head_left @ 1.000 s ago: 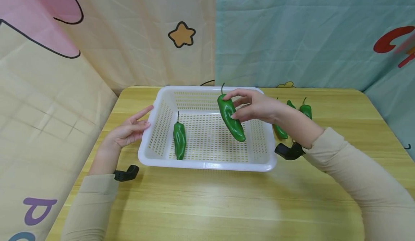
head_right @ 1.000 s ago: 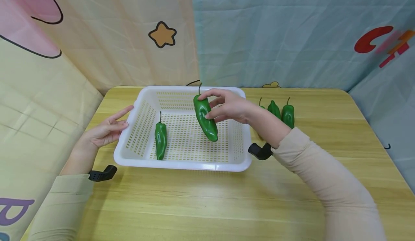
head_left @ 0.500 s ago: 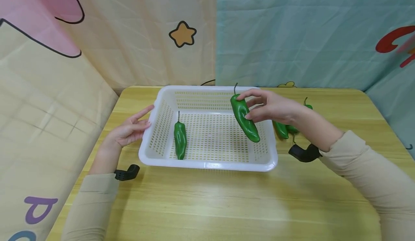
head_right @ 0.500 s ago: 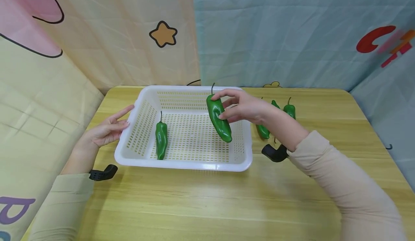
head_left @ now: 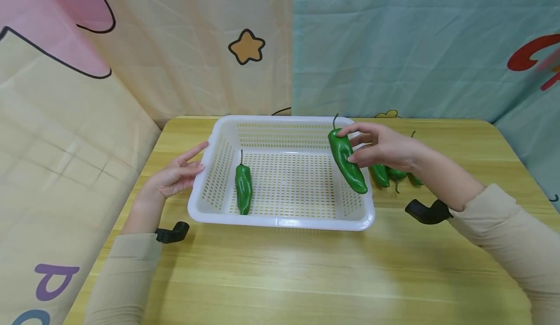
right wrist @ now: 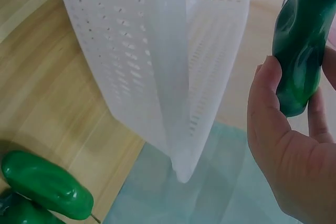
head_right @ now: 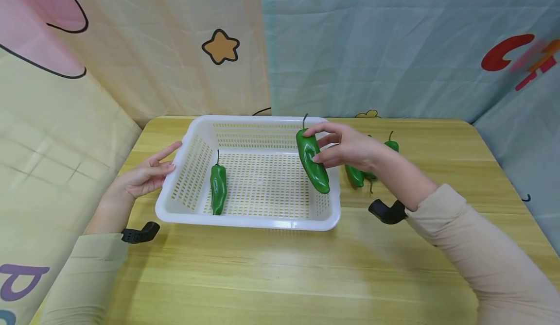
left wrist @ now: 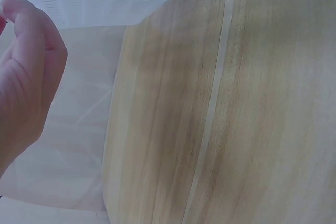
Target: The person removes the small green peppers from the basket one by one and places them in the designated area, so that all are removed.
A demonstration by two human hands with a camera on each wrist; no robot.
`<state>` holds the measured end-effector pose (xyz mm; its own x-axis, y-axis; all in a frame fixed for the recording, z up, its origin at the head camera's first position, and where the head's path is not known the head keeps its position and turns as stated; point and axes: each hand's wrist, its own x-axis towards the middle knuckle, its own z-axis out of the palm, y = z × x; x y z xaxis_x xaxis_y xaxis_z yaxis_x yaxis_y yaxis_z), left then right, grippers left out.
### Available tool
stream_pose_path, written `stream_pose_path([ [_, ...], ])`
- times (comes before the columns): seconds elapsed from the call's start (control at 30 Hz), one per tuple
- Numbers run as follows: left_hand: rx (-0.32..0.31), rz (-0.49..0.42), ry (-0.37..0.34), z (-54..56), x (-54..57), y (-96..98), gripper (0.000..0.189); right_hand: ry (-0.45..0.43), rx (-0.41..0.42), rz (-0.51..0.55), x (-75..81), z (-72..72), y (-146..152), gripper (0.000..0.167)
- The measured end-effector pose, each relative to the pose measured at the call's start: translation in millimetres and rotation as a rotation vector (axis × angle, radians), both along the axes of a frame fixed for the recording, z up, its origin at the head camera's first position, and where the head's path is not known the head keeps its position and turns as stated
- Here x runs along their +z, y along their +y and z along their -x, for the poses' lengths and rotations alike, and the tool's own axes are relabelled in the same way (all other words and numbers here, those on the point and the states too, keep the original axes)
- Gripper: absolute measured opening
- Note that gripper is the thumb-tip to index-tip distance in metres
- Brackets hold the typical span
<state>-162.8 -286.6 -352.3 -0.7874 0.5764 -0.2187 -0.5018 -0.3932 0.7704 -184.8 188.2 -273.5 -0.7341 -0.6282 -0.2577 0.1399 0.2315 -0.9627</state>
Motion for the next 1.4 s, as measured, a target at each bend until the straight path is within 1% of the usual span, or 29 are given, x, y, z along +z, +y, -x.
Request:
stream_pose_path([
  [0.2,-0.001,-0.008,-0.005,0.2,-1.8,-0.7,0.072,0.001,-0.023,0.02,-3.5,-2.6,9,0.041],
  [0.33,-0.003,-0.012,-0.014,0.1,-2.0,-0.3,0.074,-0.015,-0.048,0.025,-7.5,-5.6,16,0.041],
  [0.7,-0.008,-0.023,-0.032,-1.5,-1.3,0.3,0.076,0.001,-0.117,-0.001,-19.8,-11.6,42,0.042],
  [0.83,-0.009,-0.015,-0.028,-1.7,-2.2,0.3,0.075,0.01,-0.148,-0.013,-24.1,-12.8,49,0.042],
  [1.0,-0.018,-0.034,-0.022,-2.1,-4.5,-0.2,0.074,0.033,-0.169,-0.037,-29.5,-14.2,58,0.043],
  [1.2,-0.031,-0.053,0.016,-0.2,-6.1,-0.8,0.066,0.075,-0.188,-0.009,-32.6,-11.3,70,0.045],
  [1.4,-0.018,-0.051,0.018,0.0,-4.3,-0.7,0.061,0.08,-0.209,0.005,-33.9,-9.2,82,0.046],
])
